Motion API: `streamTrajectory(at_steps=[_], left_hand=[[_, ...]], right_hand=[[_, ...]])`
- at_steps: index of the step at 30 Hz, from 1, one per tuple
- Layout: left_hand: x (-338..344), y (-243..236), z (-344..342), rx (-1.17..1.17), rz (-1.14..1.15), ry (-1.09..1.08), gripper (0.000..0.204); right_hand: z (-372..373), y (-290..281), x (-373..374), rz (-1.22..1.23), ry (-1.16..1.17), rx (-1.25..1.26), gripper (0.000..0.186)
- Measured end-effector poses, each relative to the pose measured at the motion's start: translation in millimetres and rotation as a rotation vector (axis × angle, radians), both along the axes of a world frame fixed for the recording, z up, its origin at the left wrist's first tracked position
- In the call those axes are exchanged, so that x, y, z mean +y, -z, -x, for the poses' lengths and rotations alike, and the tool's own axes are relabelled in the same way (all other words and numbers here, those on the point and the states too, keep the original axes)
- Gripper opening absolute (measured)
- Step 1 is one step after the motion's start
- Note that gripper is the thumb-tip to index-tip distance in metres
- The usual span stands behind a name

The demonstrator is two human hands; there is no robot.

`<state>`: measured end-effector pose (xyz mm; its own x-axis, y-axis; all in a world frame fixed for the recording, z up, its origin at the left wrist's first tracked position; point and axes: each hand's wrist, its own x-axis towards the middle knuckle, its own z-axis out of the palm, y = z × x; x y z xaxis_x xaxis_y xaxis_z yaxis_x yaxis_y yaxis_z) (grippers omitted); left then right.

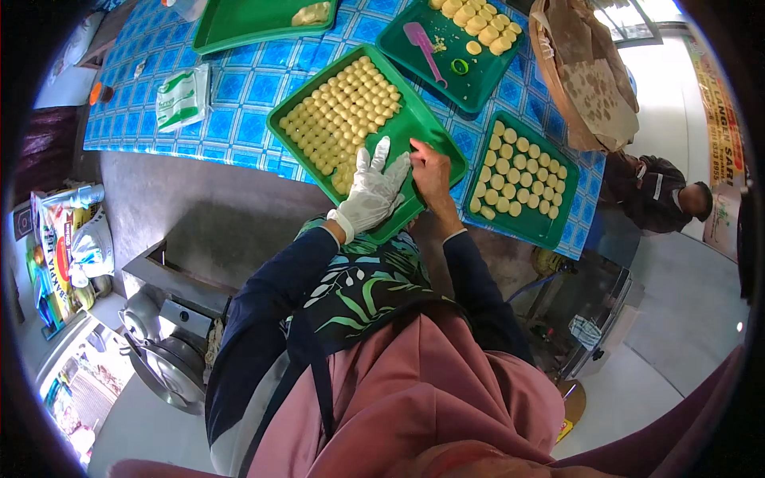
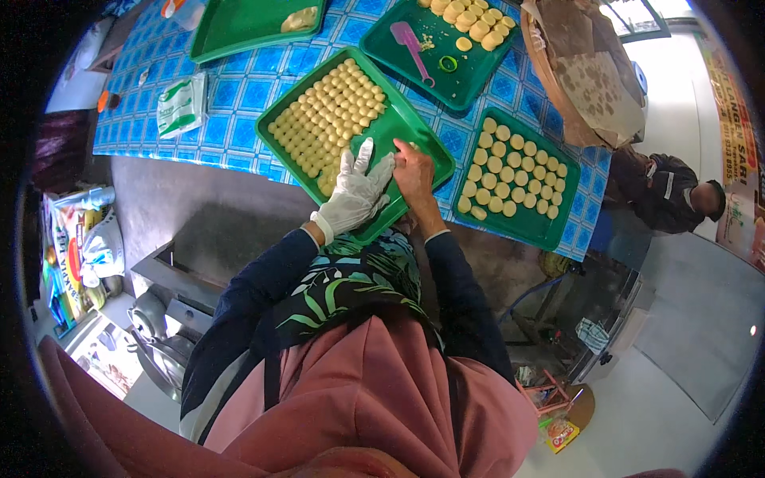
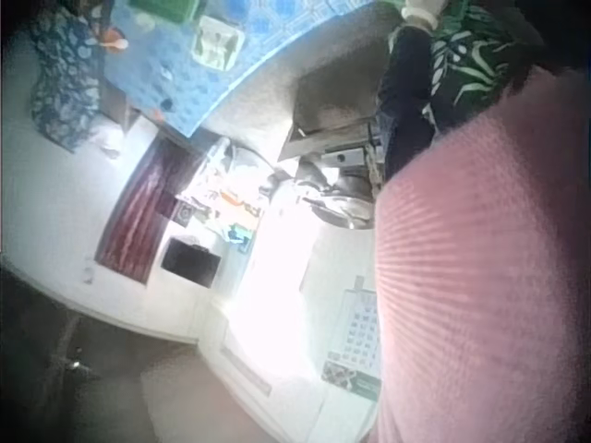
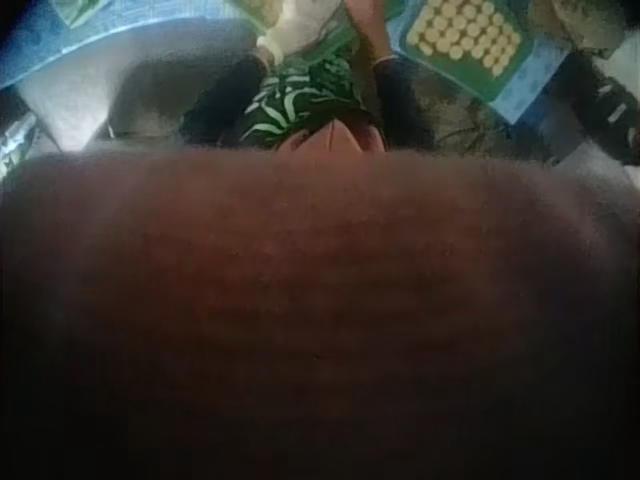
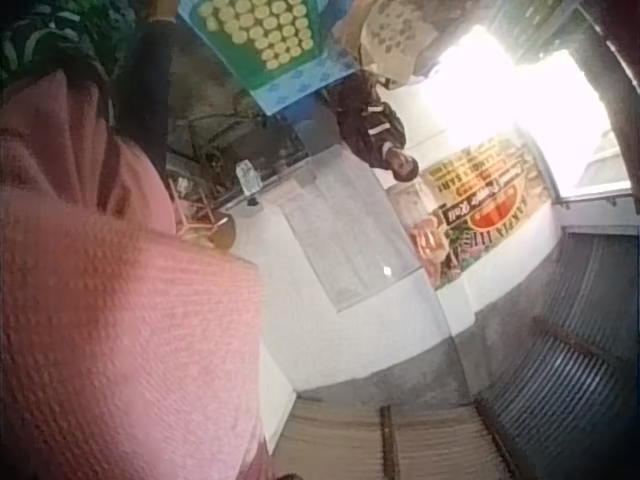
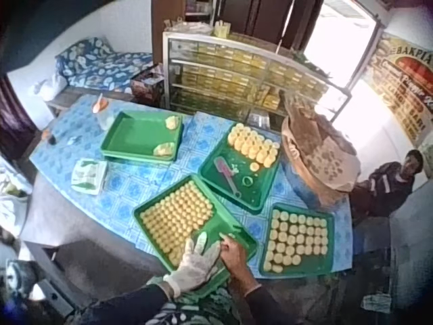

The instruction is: The person shapes pieces of dough into rounds by hand and places them into rows on green plastic trays.

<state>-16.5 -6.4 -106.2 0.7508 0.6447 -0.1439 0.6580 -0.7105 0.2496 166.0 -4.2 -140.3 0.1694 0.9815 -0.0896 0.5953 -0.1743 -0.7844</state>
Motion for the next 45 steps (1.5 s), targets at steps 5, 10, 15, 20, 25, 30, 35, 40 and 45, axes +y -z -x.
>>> streamTrajectory(at_steps=[5,10,15,20,25,30,35,40,45], left_hand=[[-0.7,0.4,10.1,-0.189,-0.027,-0.044,0.066],[-11.5,-17.3,40.6,-0.410,-0.112,-0.132,0.067],[-21.4,-10.4,56.5,-0.492,-0.161,-0.271,0.053],[-23.2,-1.4,57.8,-0.555,-0.128,-0.310,0.050],[-20.4,-11.4,56.4,-0.463,-0.119,-0.255,0.045],[-13.5,-26.2,21.9,-0.135,-0.112,-0.211,0.057],[1.0,-1.3,-10.9,-0.097,-0.105,-0.111,0.074],[8.3,7.1,-11.9,-0.049,-0.107,-0.081,0.080],[-11.7,-1.2,-7.7,-0.027,-0.160,-0.005,0.081]], right_hand=[[7.9,-12.0,44.4,-0.403,-0.108,-0.570,0.055],[22.9,18.4,59.6,-0.670,-0.421,-0.851,0.059],[28.2,25.5,67.4,-0.673,-0.332,-0.858,0.068],[29.7,18.5,62.4,-0.671,-0.322,-0.743,0.075],[42.2,11.0,57.7,-0.623,-0.436,-0.772,0.072],[-0.1,-27.3,28.4,-0.635,-0.045,-0.437,0.061],[-16.9,-28.7,-17.7,-0.407,-0.457,-0.819,0.044],[-15.3,-40.8,-23.3,-0.253,-0.437,-0.862,0.040],[-22.0,-35.0,-33.7,-0.215,-0.466,-0.919,0.038]])
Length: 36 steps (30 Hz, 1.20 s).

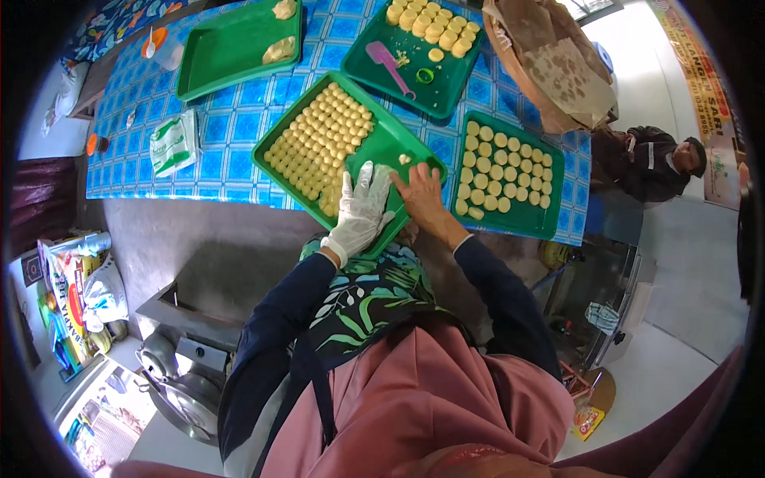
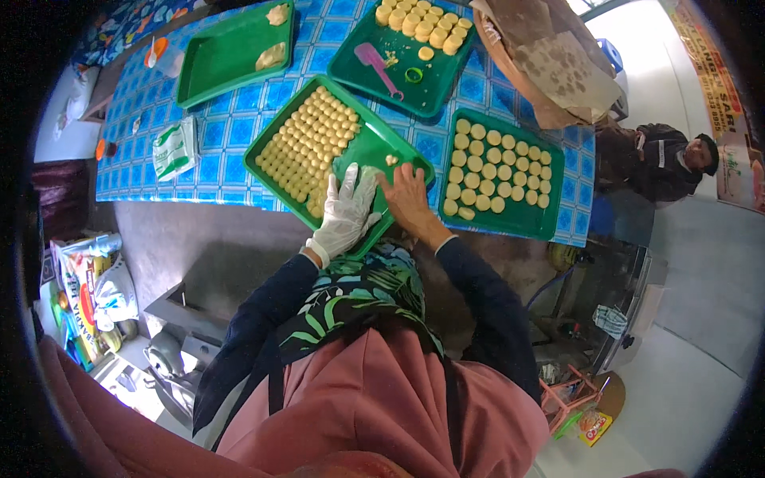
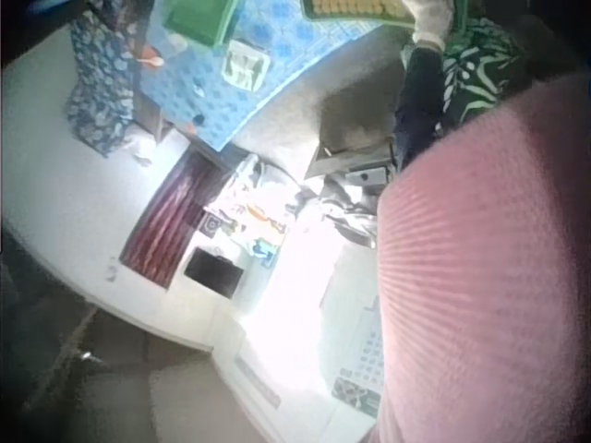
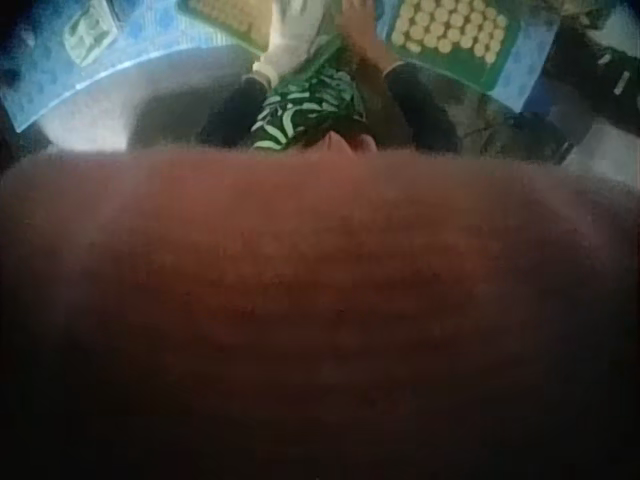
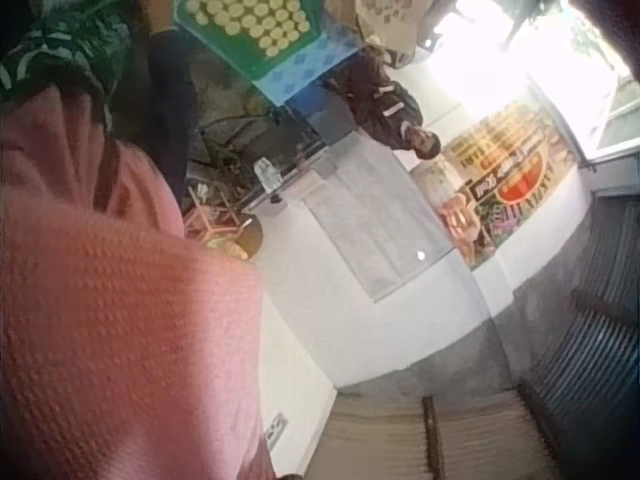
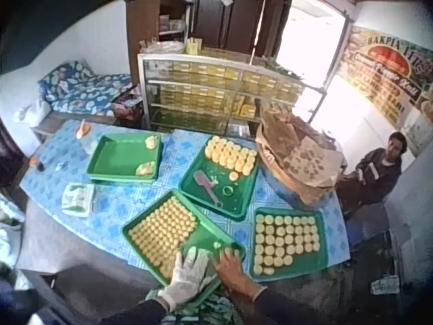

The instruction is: The person shapes pieces of dough into rounds by hand and places them into rows on green plastic trays.

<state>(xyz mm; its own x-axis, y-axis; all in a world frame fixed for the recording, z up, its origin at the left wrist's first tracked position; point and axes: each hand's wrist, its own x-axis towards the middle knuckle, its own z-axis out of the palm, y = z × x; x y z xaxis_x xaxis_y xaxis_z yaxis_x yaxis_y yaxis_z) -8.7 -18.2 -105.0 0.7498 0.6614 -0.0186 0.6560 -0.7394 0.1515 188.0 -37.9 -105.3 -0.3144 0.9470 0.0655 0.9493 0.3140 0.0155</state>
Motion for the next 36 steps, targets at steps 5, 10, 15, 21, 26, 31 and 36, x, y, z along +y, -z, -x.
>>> streamTrajectory(at_steps=[5,10,15,21,26,31,36], left_hand=[[-0.1,-10.2,2.6,0.081,0.039,-0.029,0.079],[-9.2,-5.1,7.2,0.071,0.056,-0.049,0.072],[-26.5,-3.5,34.0,-0.029,0.077,-0.061,0.061],[-26.4,0.9,47.8,-0.266,0.041,-0.206,0.048],[-28.9,-0.6,50.0,-0.349,0.063,-0.224,0.048],[-26.1,0.6,41.7,-0.293,0.058,-0.229,0.047],[-14.1,-3.3,26.5,-0.103,-0.037,-0.181,0.056]], right_hand=[[-0.5,-3.0,27.2,0.064,-0.063,0.103,0.050],[21.6,10.6,89.9,-0.343,-0.040,-0.024,0.053],[37.4,59.9,92.4,-0.326,-0.038,0.021,0.063],[34.6,62.4,94.4,-0.308,-0.040,0.026,0.080],[62.2,62.4,82.8,-0.322,0.042,0.039,0.077],[59.7,59.6,84.7,-0.371,0.064,0.035,0.073],[37.2,38.5,83.8,-0.373,0.064,0.389,0.064]])
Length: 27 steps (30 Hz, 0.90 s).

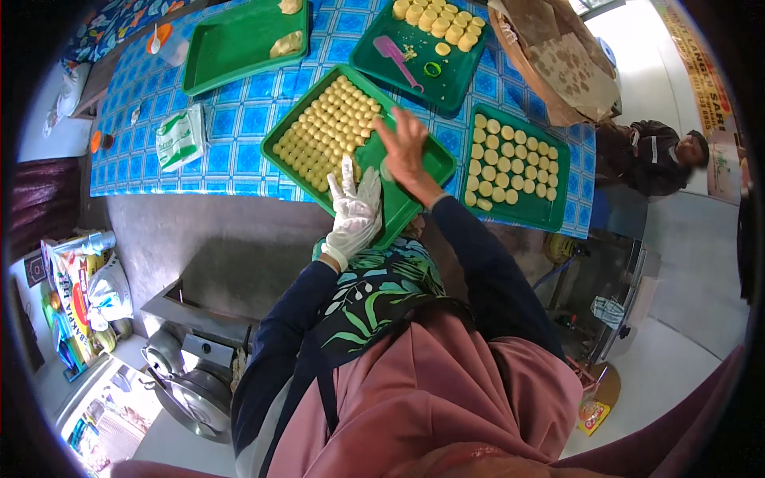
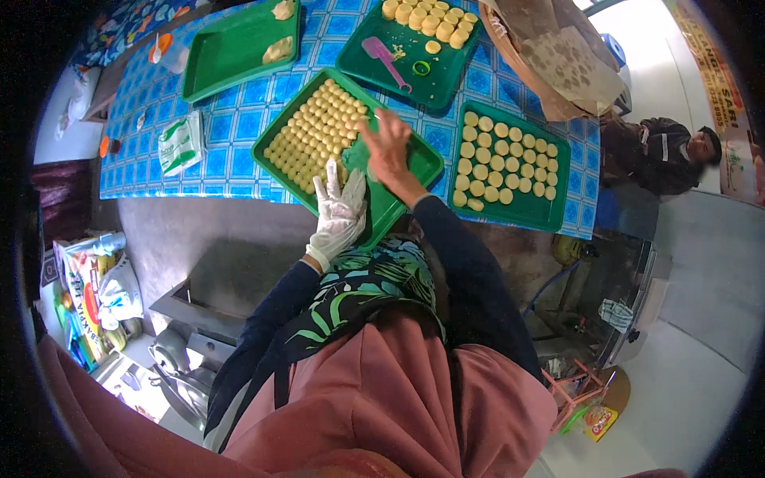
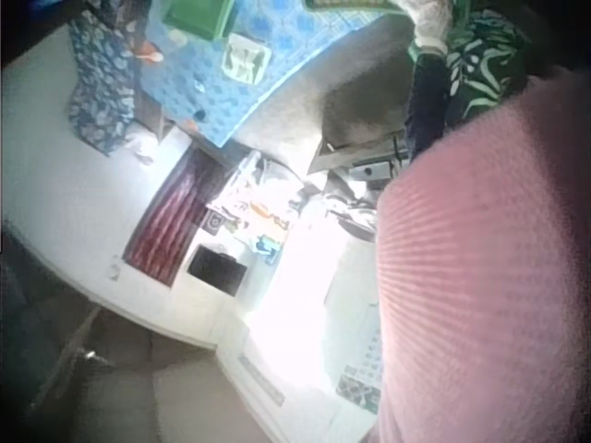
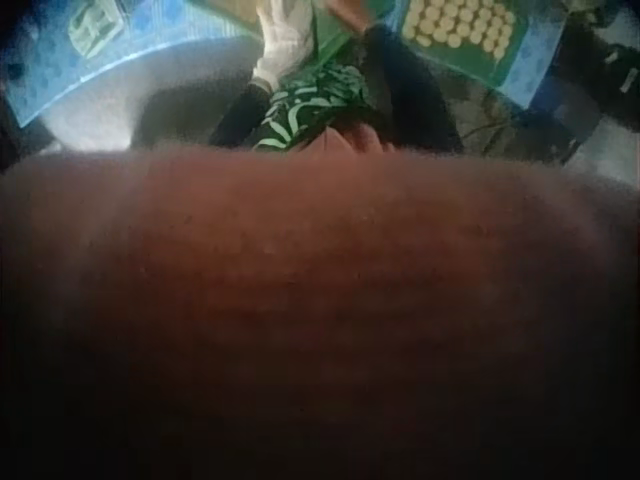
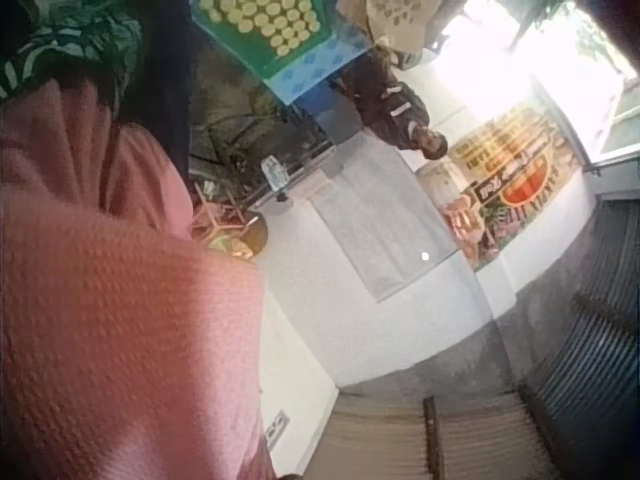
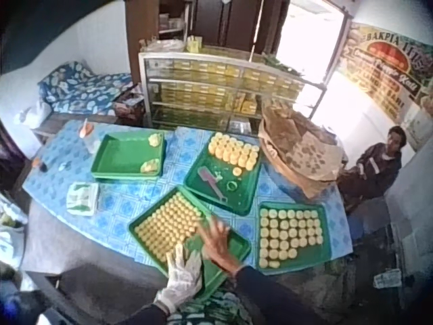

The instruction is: The person shapes pieces of dough into rounds by hand and places them into rows on green plastic trays.

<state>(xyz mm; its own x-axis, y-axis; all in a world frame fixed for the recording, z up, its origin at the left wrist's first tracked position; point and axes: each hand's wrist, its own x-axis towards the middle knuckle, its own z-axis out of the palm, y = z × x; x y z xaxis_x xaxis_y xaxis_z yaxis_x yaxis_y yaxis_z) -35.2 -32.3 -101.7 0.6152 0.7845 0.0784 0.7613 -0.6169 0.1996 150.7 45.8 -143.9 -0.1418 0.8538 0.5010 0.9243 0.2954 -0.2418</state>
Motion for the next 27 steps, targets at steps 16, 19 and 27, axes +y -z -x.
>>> streamTrajectory(at_steps=[16,19,27], left_hand=[[14.4,6.2,-20.0,0.098,-0.077,0.185,0.071],[15.8,5.5,-22.2,0.140,-0.040,0.192,0.065],[21.0,4.5,-46.2,0.093,-0.039,0.156,0.060]], right_hand=[[-30.9,-34.4,-92.3,0.370,-0.009,-0.233,0.040],[-23.4,-36.3,-101.9,0.440,0.032,-0.355,0.041],[-32.3,-60.4,-103.2,0.446,0.037,-0.152,0.043]])
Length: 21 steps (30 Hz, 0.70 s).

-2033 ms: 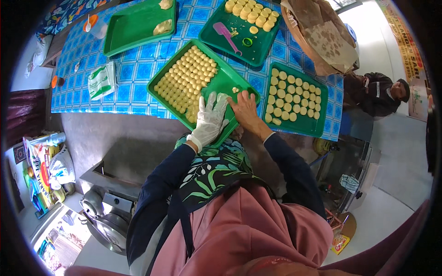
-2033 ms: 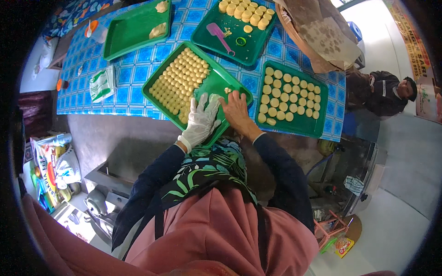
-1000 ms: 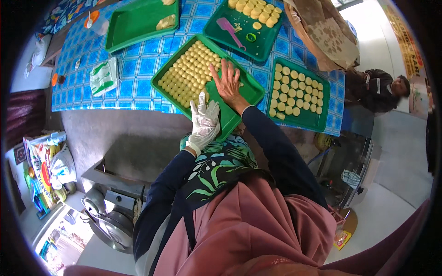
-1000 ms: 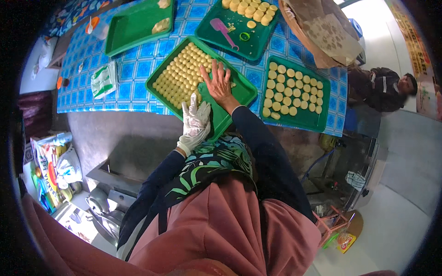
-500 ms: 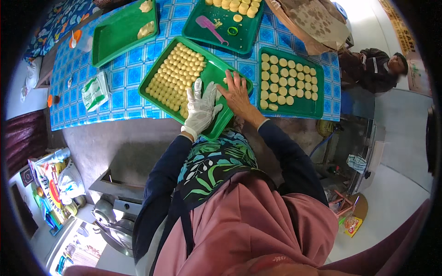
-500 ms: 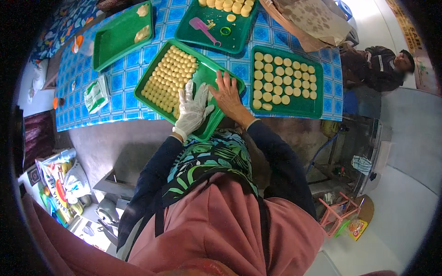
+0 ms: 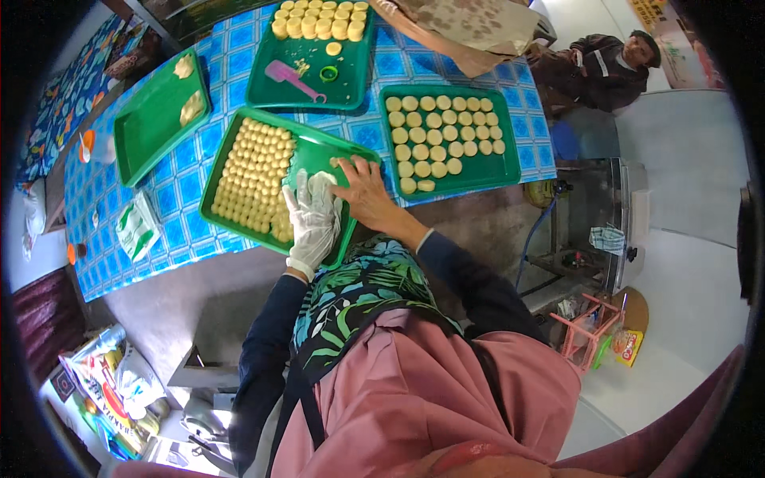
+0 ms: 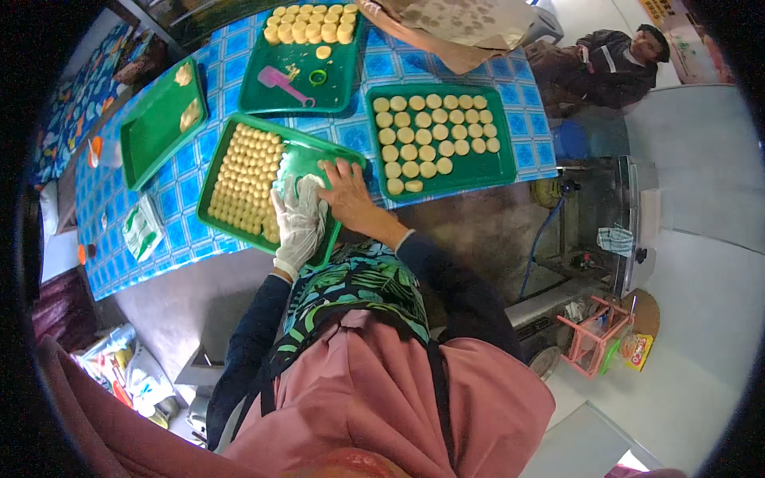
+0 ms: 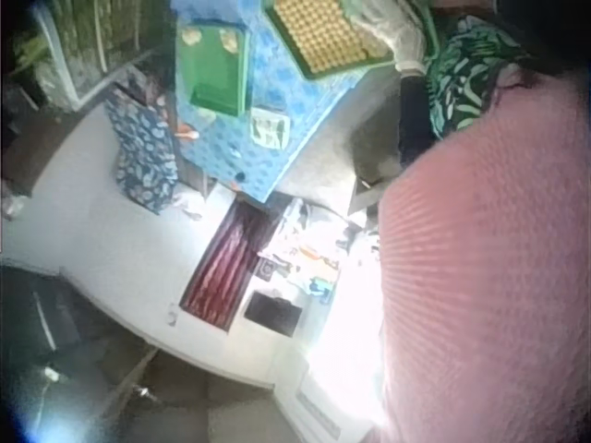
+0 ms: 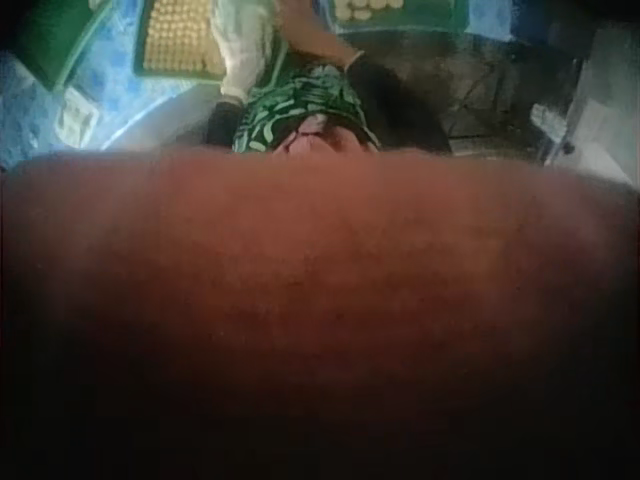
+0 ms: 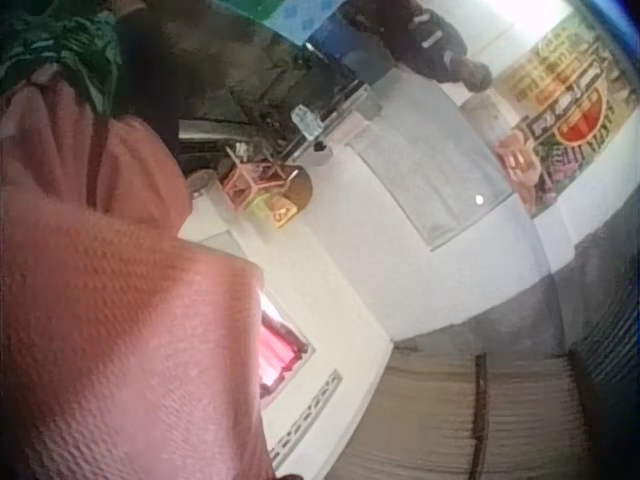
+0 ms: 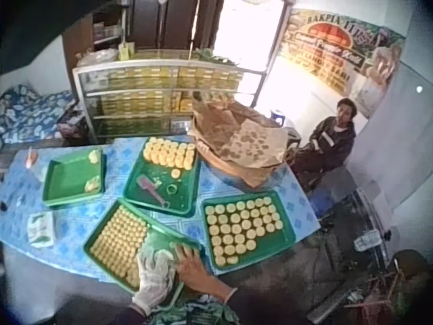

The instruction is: The person shapes pieces of dough into rounds by hand and places them into rows on green plastic trays.

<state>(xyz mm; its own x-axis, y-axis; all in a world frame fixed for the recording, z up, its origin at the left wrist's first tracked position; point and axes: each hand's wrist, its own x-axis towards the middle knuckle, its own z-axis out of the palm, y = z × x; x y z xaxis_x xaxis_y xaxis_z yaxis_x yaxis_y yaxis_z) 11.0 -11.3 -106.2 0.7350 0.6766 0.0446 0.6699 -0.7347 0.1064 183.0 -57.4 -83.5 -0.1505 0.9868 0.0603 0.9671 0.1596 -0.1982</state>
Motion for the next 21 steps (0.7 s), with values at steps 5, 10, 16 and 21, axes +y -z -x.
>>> streamTrajectory(at_steps=[5,10,16,21], left_hand=[[-12.1,7.0,-6.0,0.089,0.007,-0.010,0.069],[-17.8,-1.0,-7.2,0.158,-0.018,-0.018,0.072],[-33.5,-9.1,1.1,0.074,0.084,-0.176,0.070],[-28.6,-17.3,-15.0,0.080,0.080,-0.238,0.062]], right_hand=[[-49.6,-12.7,-26.1,-0.329,0.244,0.332,0.042],[-134.2,-3.5,-39.7,-0.222,0.452,0.409,0.026],[-168.1,-3.9,61.8,-0.373,0.330,0.612,0.025],[-174.1,18.9,232.4,-0.358,0.242,0.573,0.021]])
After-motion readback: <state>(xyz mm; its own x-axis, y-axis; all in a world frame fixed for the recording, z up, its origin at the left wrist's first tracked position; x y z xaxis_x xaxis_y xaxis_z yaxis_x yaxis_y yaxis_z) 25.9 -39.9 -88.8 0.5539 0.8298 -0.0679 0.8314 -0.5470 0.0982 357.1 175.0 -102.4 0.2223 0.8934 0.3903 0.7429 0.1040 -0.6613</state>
